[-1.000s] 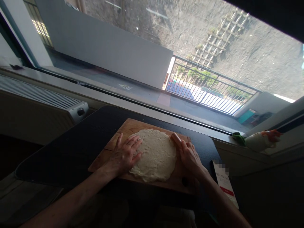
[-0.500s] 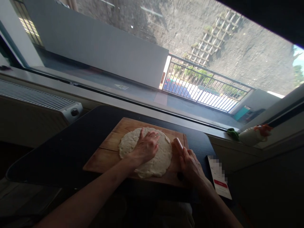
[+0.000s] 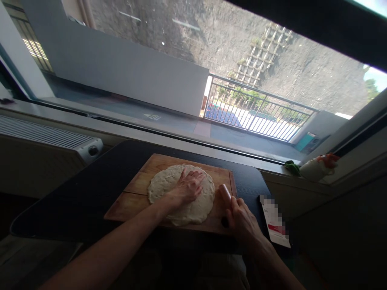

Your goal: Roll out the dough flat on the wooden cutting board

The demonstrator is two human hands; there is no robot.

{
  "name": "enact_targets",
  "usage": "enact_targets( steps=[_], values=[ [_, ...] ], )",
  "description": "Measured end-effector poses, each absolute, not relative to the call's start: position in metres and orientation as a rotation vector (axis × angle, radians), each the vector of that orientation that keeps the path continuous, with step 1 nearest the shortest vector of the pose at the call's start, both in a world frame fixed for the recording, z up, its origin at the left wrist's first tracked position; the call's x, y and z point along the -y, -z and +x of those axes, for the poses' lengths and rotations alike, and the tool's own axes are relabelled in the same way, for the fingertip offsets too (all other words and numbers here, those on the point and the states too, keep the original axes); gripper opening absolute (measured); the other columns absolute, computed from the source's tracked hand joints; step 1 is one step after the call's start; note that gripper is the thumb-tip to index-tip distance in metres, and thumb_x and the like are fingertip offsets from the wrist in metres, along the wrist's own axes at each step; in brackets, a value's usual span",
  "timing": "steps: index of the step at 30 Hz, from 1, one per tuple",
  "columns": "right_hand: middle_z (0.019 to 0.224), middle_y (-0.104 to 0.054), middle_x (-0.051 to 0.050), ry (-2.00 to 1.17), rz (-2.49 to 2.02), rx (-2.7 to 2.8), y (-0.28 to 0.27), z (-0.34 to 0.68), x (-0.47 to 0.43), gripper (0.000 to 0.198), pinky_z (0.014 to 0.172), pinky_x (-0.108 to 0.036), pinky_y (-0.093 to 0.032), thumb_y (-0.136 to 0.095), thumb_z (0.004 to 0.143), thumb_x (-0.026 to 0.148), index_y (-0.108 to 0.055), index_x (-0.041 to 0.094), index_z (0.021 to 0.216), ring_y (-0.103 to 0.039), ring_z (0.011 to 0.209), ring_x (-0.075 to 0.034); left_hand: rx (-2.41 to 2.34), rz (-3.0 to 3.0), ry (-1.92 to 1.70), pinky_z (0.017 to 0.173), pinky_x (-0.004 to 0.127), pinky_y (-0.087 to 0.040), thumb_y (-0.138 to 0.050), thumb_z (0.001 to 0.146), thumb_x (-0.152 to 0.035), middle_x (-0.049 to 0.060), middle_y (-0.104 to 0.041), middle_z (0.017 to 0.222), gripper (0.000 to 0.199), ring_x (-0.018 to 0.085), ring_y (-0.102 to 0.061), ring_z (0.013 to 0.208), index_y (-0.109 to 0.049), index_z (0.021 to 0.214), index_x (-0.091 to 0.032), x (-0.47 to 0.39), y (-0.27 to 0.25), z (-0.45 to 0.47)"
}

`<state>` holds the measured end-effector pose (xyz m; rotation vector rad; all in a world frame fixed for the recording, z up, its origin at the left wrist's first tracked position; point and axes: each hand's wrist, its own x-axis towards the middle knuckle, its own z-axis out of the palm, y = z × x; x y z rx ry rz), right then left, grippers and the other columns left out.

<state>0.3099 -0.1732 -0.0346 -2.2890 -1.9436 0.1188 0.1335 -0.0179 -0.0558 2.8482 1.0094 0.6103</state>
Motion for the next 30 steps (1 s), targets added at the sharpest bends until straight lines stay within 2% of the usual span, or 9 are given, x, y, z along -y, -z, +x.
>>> enact_targets(
  steps=[4,7,11,15,20,24,30],
  values=[
    [0.116,-0.053,-0.014,-0.110,-2.245,1.974,0.035,0.305,0.179,0.047,0.083,-0.028,-0.044,-0.040,0.089,0.025,-0.039,0.011,0.134,-0.055,0.101,-0.022,-1.056,2.835,-0.620,0.110,0.055,-0.016,-0.042,0.090,-0.030,0.011,-0.051,0.133,0.038,0.026,-0.042,0.126,-0.053,0.126,-0.021,0.031,0.060,0.109],
    [0.114,-0.054,-0.013,-0.145,-2.264,1.946,0.034,0.300,0.181,0.042,0.081,-0.027,-0.044,-0.039,0.090,0.025,-0.042,0.013,0.130,-0.055,0.100,-0.021,-1.080,2.816,-0.609,0.110,0.056,-0.016,-0.039,0.092,-0.033,0.011,-0.049,0.136,0.040,0.026,-0.040,0.127,-0.050,0.129,-0.023,0.035,0.064,0.104],
    [0.112,-0.054,-0.013,-0.123,-2.274,1.939,0.034,0.298,0.179,0.042,0.083,-0.029,-0.044,-0.040,0.089,0.023,-0.042,0.012,0.130,-0.055,0.099,-0.022,-1.106,2.820,-0.609,0.112,0.055,-0.009,-0.039,0.093,-0.034,0.009,-0.048,0.137,0.040,0.024,-0.037,0.129,-0.050,0.129,-0.023,0.037,0.066,0.108],
    [0.111,-0.054,-0.011,-0.159,-2.166,2.049,0.025,0.309,0.178,0.043,0.079,-0.030,-0.046,-0.043,0.089,0.021,-0.043,0.018,0.131,-0.055,0.097,-0.021,-1.099,2.822,-0.595,0.112,0.055,-0.006,-0.038,0.093,-0.035,0.009,-0.048,0.138,0.040,0.024,-0.038,0.129,-0.049,0.130,-0.023,0.035,0.066,0.107],
    [0.114,-0.055,-0.007,-0.188,-1.771,2.387,0.006,0.333,0.192,0.046,0.083,-0.034,-0.046,-0.042,0.090,0.016,-0.041,0.030,0.134,-0.052,0.096,-0.020,-0.988,2.826,-0.505,0.109,0.055,-0.017,-0.040,0.092,-0.038,0.007,-0.046,0.139,0.039,0.025,-0.039,0.129,-0.051,0.128,-0.028,0.026,0.061,0.098],
    [0.113,-0.055,-0.006,-0.179,-1.617,2.559,0.005,0.342,0.193,0.044,0.081,-0.034,-0.045,-0.046,0.091,0.016,-0.044,0.032,0.132,-0.051,0.094,-0.019,-0.929,2.854,-0.485,0.108,0.051,-0.021,-0.041,0.092,-0.041,0.006,-0.048,0.137,0.041,0.025,-0.040,0.127,-0.050,0.129,-0.029,0.020,0.061,0.094],
    [0.112,-0.055,-0.007,-0.191,-1.490,2.590,0.016,0.345,0.177,0.045,0.083,-0.035,-0.044,-0.047,0.092,0.018,-0.042,0.031,0.134,-0.050,0.095,-0.019,-0.935,2.885,-0.492,0.109,0.048,-0.019,-0.040,0.092,-0.041,0.006,-0.047,0.138,0.042,0.024,-0.039,0.127,-0.048,0.131,-0.029,0.019,0.063,0.093]
  ],
)
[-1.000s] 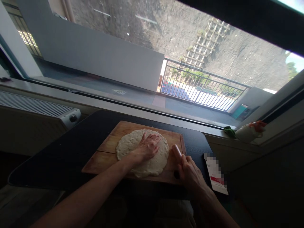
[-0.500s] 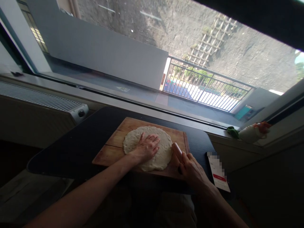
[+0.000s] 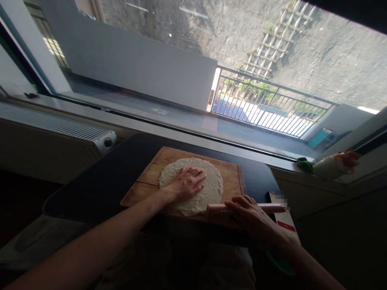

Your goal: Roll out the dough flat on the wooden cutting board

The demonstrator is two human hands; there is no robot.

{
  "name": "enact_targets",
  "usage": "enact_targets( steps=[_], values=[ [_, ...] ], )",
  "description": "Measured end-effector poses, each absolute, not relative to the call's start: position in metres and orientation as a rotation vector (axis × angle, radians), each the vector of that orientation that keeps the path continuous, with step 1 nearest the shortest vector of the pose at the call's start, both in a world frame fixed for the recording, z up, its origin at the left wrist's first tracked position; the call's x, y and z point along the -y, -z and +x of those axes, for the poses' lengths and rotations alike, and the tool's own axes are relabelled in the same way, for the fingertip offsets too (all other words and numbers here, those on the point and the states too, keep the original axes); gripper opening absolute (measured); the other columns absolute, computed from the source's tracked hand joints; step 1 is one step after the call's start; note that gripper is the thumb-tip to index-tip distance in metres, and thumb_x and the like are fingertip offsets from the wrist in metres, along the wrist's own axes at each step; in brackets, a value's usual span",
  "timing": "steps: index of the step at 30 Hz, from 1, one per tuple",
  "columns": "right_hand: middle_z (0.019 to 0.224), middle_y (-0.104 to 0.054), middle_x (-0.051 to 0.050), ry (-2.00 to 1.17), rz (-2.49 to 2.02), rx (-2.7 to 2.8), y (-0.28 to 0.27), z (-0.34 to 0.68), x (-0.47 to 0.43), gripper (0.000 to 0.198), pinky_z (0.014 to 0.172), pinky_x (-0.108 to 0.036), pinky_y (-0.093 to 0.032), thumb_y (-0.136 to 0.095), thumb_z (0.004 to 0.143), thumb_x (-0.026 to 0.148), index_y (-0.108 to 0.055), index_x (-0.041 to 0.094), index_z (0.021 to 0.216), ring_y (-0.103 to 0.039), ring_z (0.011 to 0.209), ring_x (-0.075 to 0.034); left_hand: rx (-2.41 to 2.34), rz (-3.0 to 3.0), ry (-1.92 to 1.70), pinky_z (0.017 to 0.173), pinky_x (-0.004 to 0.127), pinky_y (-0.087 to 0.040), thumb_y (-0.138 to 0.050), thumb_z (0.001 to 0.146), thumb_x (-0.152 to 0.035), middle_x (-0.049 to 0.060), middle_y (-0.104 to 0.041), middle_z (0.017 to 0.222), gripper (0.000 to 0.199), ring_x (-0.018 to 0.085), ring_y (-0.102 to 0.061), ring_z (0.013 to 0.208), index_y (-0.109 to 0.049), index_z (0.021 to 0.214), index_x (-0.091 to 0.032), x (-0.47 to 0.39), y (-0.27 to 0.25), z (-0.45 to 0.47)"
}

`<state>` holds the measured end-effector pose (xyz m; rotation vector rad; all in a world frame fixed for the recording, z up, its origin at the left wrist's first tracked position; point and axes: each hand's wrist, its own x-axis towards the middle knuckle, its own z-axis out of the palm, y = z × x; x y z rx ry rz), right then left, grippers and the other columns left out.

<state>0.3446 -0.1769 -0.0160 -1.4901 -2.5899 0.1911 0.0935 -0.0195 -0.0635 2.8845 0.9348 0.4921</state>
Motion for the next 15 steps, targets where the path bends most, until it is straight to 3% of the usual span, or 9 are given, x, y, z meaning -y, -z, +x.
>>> enact_targets(
  steps=[15],
  values=[
    [0.113,-0.053,-0.008,-0.280,-1.396,2.591,0.0214,0.3444,0.1700,0.045,0.087,-0.038,-0.042,-0.045,0.091,0.015,-0.043,0.030,0.134,-0.048,0.097,-0.020,-0.943,2.874,-0.487,0.110,0.047,-0.020,-0.041,0.092,-0.040,0.005,-0.047,0.138,0.041,0.024,-0.037,0.128,-0.049,0.131,-0.029,0.0217,0.0584,0.0941]
  ],
)
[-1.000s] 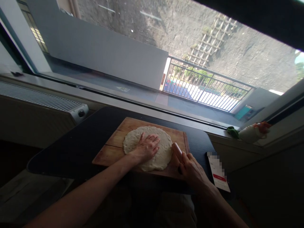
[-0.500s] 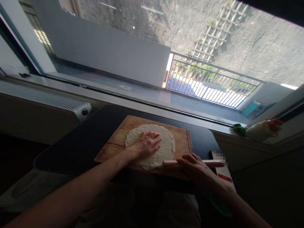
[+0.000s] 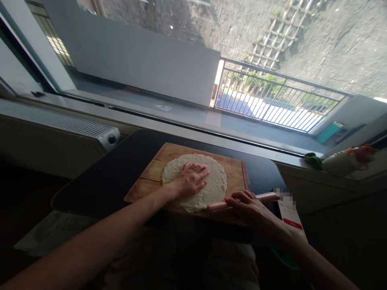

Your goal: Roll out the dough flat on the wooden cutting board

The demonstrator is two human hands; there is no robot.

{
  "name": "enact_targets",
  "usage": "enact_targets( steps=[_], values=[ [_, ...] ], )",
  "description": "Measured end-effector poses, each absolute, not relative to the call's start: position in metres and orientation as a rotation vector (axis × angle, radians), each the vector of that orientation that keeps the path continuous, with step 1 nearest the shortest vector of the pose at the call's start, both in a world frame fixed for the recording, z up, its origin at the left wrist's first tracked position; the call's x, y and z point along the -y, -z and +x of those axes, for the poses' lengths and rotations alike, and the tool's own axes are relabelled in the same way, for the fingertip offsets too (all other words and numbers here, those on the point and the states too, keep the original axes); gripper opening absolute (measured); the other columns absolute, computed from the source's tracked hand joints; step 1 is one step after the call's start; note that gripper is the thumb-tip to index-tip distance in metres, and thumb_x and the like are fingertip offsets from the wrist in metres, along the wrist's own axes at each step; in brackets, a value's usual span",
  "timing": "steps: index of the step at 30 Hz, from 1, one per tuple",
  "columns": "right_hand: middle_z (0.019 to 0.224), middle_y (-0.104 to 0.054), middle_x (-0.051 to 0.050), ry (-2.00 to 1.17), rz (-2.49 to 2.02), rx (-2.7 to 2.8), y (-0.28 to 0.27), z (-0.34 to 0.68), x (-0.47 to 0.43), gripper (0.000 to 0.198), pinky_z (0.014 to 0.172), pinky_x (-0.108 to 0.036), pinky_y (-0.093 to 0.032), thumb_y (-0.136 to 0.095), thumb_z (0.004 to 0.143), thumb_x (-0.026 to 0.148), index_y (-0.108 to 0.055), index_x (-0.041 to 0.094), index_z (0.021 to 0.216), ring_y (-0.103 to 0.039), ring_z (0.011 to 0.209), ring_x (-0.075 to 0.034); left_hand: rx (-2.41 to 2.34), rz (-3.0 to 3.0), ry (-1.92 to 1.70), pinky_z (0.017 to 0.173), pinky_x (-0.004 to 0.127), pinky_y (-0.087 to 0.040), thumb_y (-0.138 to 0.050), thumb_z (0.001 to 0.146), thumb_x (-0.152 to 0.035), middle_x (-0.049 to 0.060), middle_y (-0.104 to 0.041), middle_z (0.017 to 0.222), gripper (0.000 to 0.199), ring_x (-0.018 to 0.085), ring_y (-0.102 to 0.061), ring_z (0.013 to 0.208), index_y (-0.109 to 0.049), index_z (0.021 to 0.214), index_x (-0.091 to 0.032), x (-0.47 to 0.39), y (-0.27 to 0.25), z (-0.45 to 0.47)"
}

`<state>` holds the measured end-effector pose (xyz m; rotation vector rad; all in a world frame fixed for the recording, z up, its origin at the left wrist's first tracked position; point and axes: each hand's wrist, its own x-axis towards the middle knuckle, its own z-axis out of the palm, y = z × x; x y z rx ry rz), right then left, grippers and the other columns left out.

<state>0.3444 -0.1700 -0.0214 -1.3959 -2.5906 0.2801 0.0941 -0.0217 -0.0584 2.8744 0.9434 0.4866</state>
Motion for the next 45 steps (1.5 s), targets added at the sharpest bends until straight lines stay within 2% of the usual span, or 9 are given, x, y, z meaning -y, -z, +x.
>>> enact_targets(
  steps=[3,7,10,17,22,45],
  values=[
    [0.112,-0.053,-0.007,-0.294,-1.367,2.620,0.022,0.345,0.168,0.046,0.086,-0.038,-0.042,-0.047,0.090,0.015,-0.043,0.030,0.134,-0.049,0.096,-0.020,-0.934,2.855,-0.478,0.111,0.046,-0.019,-0.042,0.091,-0.041,0.006,-0.047,0.139,0.043,0.024,-0.038,0.129,-0.049,0.132,-0.027,0.021,0.058,0.095],
    [0.112,-0.054,-0.008,-0.246,-1.385,2.606,0.023,0.344,0.168,0.046,0.085,-0.038,-0.043,-0.047,0.090,0.015,-0.045,0.029,0.133,-0.049,0.098,-0.021,-0.942,2.801,-0.500,0.113,0.045,-0.017,-0.045,0.090,-0.038,0.007,-0.038,0.146,0.050,0.023,-0.032,0.134,-0.041,0.137,-0.024,0.027,0.056,0.088],
    [0.112,-0.054,-0.008,-0.245,-1.384,2.595,0.024,0.340,0.171,0.045,0.085,-0.038,-0.043,-0.047,0.091,0.017,-0.044,0.030,0.134,-0.050,0.097,-0.021,-1.002,2.775,-0.475,0.114,0.045,-0.015,-0.041,0.091,-0.036,0.005,-0.035,0.149,0.045,0.021,-0.028,0.137,-0.044,0.135,-0.025,0.031,0.055,0.069],
    [0.110,-0.054,-0.008,-0.226,-1.414,2.605,0.015,0.319,0.184,0.045,0.081,-0.038,-0.044,-0.044,0.091,0.018,-0.040,0.028,0.135,-0.050,0.093,-0.021,-1.263,2.808,-0.289,0.112,0.050,-0.014,-0.030,0.094,-0.049,0.006,-0.028,0.152,0.055,0.023,-0.022,0.140,-0.036,0.142,-0.023,0.022,0.064,0.026],
    [0.109,-0.054,-0.008,-0.201,-1.451,2.609,0.017,0.307,0.189,0.050,0.080,-0.038,-0.043,-0.046,0.090,0.017,-0.035,0.028,0.138,-0.049,0.092,-0.021,-1.289,2.840,-0.336,0.113,0.048,-0.012,-0.028,0.094,-0.048,0.006,-0.027,0.152,0.054,0.022,-0.022,0.140,-0.036,0.141,-0.024,0.024,0.068,0.026],
    [0.106,-0.053,-0.007,-0.196,-1.414,2.726,0.003,0.273,0.170,0.043,0.081,-0.034,-0.040,-0.044,0.091,0.016,-0.040,0.025,0.133,-0.047,0.091,-0.019,-1.286,2.808,-0.405,0.113,0.049,-0.009,-0.031,0.094,-0.047,0.006,-0.029,0.151,0.053,0.023,-0.023,0.139,-0.037,0.141,-0.024,0.028,0.069,0.027]
  ],
)
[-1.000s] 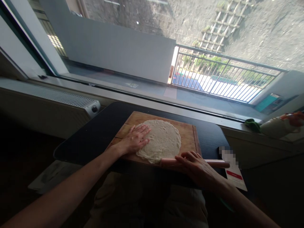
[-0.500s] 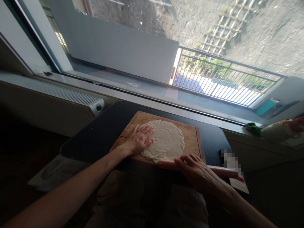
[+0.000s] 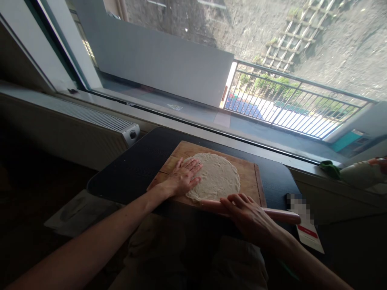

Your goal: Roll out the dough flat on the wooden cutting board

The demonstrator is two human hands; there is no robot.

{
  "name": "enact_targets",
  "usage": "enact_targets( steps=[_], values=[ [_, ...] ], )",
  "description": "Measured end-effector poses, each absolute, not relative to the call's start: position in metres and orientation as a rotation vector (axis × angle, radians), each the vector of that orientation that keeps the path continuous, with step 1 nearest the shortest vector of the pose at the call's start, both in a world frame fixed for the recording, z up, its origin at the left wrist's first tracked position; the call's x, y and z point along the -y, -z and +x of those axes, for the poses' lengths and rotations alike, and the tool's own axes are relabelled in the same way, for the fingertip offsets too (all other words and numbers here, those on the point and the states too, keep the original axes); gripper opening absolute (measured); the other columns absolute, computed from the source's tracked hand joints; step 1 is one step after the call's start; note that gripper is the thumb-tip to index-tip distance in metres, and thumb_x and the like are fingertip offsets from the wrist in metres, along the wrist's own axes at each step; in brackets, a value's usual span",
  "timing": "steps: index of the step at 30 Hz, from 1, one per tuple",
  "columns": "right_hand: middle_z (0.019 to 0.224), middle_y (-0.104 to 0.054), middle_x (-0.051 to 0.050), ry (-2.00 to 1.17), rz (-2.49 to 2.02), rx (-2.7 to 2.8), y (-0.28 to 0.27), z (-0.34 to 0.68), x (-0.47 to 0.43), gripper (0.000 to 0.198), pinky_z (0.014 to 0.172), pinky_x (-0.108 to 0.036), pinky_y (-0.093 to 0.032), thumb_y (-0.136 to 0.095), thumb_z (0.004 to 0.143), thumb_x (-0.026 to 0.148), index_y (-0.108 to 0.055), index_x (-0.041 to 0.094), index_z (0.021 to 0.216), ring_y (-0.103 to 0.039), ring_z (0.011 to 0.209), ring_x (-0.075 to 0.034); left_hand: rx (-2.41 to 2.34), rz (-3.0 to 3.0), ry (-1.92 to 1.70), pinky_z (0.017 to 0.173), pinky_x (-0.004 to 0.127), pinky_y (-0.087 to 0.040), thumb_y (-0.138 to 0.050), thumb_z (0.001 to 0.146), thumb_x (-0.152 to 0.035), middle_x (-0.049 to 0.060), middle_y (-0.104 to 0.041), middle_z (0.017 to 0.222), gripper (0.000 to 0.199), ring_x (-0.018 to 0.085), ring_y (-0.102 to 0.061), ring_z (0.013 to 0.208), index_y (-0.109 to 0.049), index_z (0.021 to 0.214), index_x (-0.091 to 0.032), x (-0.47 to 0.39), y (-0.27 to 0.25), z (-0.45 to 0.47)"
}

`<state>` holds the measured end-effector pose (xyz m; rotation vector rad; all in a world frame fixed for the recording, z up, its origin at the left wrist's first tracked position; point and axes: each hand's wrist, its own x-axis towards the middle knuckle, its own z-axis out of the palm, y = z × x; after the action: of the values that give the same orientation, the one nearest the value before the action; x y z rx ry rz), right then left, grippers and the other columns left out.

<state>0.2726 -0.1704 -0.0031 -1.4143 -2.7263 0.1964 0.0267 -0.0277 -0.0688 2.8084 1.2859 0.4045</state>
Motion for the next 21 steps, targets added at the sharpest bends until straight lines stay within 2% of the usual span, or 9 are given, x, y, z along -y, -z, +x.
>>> enact_targets(
  steps=[14,21],
  values=[
    [0.105,-0.052,-0.006,-0.253,-1.386,2.708,-0.002,0.255,0.154,0.043,0.083,-0.035,-0.040,-0.045,0.089,0.014,-0.041,0.026,0.130,-0.047,0.091,-0.019,-1.290,2.788,-0.442,0.113,0.051,-0.009,-0.032,0.093,-0.046,0.007,-0.031,0.150,0.052,0.024,-0.024,0.139,-0.039,0.140,-0.024,0.028,0.071,0.027],
    [0.106,-0.053,-0.007,-0.259,-1.495,2.629,0.000,0.286,0.170,0.043,0.081,-0.036,-0.044,-0.043,0.091,0.014,-0.040,0.029,0.132,-0.049,0.093,-0.020,-1.278,2.805,-0.410,0.113,0.049,-0.009,-0.029,0.094,-0.047,0.008,-0.030,0.151,0.053,0.022,-0.022,0.140,-0.038,0.140,-0.022,0.028,0.068,0.028]
  ],
)
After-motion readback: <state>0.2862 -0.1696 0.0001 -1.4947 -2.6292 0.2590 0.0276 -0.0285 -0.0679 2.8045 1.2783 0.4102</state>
